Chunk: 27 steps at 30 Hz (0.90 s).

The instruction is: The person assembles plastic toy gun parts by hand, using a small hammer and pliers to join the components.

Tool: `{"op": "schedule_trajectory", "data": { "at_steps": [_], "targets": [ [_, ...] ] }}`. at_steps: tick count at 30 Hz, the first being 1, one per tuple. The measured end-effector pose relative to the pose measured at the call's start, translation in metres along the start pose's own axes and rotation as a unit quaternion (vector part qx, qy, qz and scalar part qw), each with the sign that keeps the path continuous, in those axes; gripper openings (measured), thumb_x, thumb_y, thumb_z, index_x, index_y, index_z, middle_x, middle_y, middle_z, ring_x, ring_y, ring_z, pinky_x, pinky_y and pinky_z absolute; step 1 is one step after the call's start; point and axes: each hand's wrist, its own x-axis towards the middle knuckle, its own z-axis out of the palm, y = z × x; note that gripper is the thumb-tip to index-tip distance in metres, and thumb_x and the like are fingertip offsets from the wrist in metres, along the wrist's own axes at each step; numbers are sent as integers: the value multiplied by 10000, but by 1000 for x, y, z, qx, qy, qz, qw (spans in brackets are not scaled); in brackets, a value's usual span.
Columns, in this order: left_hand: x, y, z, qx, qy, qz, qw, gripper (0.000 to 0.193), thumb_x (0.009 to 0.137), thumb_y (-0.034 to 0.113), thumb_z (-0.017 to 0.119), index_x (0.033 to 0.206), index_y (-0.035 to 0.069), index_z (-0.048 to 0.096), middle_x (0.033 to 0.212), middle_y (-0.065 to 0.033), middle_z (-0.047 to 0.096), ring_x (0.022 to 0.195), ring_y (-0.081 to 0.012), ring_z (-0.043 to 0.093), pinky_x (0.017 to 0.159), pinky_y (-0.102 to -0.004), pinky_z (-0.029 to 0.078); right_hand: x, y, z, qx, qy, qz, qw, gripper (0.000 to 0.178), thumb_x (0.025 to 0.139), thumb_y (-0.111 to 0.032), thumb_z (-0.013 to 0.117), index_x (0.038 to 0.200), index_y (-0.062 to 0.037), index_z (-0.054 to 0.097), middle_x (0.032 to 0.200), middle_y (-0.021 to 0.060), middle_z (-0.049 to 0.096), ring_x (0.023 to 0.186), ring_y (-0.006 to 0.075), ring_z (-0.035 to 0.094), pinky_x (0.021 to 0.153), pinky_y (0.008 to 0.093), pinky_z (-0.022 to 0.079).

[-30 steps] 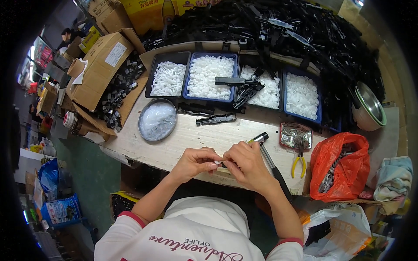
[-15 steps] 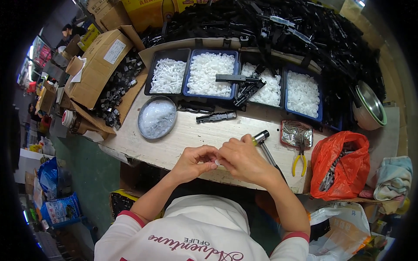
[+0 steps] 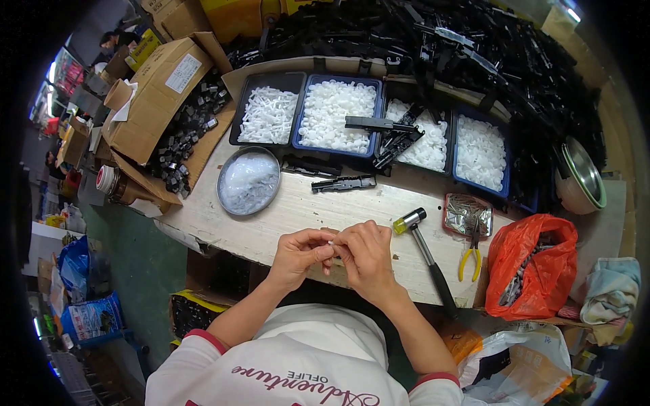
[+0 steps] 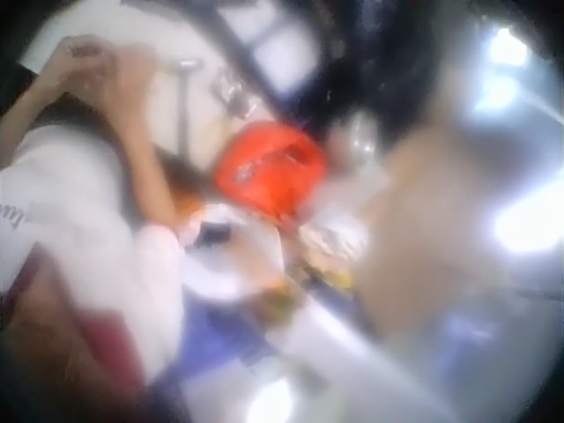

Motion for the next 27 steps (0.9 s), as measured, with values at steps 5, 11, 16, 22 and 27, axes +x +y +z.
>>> {"op": "schedule_trajectory", "data": {
  "at_steps": [5,11,16,22,27],
  "targets": [
    [3,4,-11,184,14,53,981,236,745,31,666,976,10,624,780,-9,560,634,-63,511,574,-178,432,-5,7,1,-61,-32,-3,998,118,716,-33,595,793,-69,513,765,40,498,753,219,453,712,348,281],
    [8,2,-19,336,16,56,940,230,704,-23,656,926,36,647,713,-2,480,586,-62,439,550,-196,394,-15,13,11,-107,-94,17,990,129,707,-29,598,793,-64,508,760,50,490,790,230,441,743,368,275],
    [14,3,-17,391,11,48,919,205,686,-6,663,888,20,640,722,-34,500,594,-117,491,554,-234,419,-16,16,15,-181,-111,-15,977,163,665,-29,584,811,-64,521,773,44,488,798,221,445,741,392,278],
    [23,11,5,666,-42,73,741,179,674,90,669,836,28,623,762,-139,552,710,-310,577,626,-396,464,-13,25,-10,-147,-74,5,986,147,684,-40,590,815,-90,548,772,33,518,802,212,467,753,383,286],
    [62,32,28,686,-137,78,711,109,694,108,649,756,29,605,758,-120,566,709,-302,579,618,-378,454,-18,70,-81,-304,47,117,944,98,707,-95,615,802,-90,592,774,42,548,823,218,486,743,384,303]
  ]
}}
